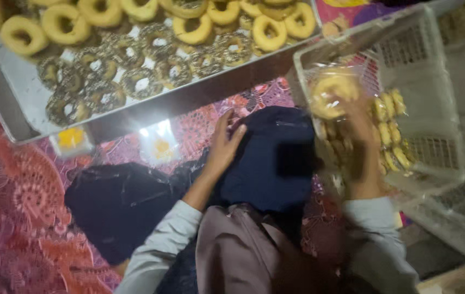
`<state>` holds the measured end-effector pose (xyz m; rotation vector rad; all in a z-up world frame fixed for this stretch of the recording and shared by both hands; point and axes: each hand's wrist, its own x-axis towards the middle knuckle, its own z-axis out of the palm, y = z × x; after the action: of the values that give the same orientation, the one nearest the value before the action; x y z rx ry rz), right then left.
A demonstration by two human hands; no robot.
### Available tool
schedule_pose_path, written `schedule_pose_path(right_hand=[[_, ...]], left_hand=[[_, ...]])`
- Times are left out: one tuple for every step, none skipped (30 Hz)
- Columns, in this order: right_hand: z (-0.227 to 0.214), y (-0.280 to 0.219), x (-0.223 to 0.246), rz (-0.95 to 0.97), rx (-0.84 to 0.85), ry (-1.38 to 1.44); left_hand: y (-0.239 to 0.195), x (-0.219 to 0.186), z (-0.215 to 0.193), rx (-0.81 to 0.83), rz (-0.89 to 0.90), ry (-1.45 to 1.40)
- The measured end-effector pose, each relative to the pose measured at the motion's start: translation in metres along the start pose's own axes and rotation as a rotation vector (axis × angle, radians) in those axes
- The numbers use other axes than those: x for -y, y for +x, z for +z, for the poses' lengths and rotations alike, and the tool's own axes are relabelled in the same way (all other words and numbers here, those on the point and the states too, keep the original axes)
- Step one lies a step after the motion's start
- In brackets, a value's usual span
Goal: The person sits on the floor and repeatedly picks donuts from a metal tray, places them into small clear plastic bags, and sets the filled bags into a white plastic crate. The person handles donuts one at a time, using both hands to open the bags and insert the donuts.
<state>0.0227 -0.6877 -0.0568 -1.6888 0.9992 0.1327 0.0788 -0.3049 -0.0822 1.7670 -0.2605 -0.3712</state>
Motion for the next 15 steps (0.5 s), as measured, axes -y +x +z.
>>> schedule_pose_path(right_hand=[[-0.046,0.023,-0.001,0.086,-0.259,-0.219],[-0.073,0.048,-0.004,-0.077,-0.396,-0.441],[-0.090,0.061,-0.006,-0.270,-0.417,-0.459],[-0.102,0.070,-0.009,-0.462,-0.434,-0.464],[-0.108,0.078,-0.009,-0.612,-0.516,-0.629],[-0.107,0.081,-0.008,-0.768,-0.607,-0.790],[-0.097,0.082,-0.010,-0.612,-0.560,-0.834],[-0.090,0.077,-0.018,-0.445,-0.514,-0.879],[-0.078,0.080,-0.017,-0.416,-0.493,-0.976],[-0.064,0.081,-0.014,-0.377,-0.481,-1.075],[-0.055,0.081,-0.013,-0.338,-0.468,-1.175],[-0.055,0.081,-0.010,-0.327,-0.431,-1.142],[-0.057,0.081,-0.007,-0.316,-0.394,-1.109],[-0.063,0.074,-0.010,-0.292,-0.350,-1.093],[-0.064,0.070,-0.009,-0.459,-0.367,-1.070]], left_hand=[[0.003,0.014,-0.015,-0.005,-0.105,0.062],[0.002,0.037,-0.036,-0.031,-0.211,0.127],[-0.003,0.064,-0.055,-0.065,-0.135,0.248],[-0.008,0.092,-0.072,-0.095,-0.065,0.374],[-0.014,0.120,-0.090,-0.119,-0.001,0.504],[-0.017,0.141,-0.110,-0.109,-0.063,0.634],[-0.020,0.154,-0.130,-0.096,-0.131,0.761],[-0.023,0.164,-0.144,-0.064,-0.198,0.885],[-0.026,0.172,-0.155,-0.118,-0.189,0.884],[-0.028,0.176,-0.168,-0.160,-0.173,0.882],[-0.027,0.178,-0.180,-0.202,-0.157,0.880],[-0.013,0.178,-0.189,-0.273,-0.136,0.741],[0.002,0.177,-0.197,-0.342,-0.114,0.601],[0.004,0.177,-0.196,-0.398,-0.106,0.451],[0.005,0.176,-0.192,-0.351,-0.062,0.586]])
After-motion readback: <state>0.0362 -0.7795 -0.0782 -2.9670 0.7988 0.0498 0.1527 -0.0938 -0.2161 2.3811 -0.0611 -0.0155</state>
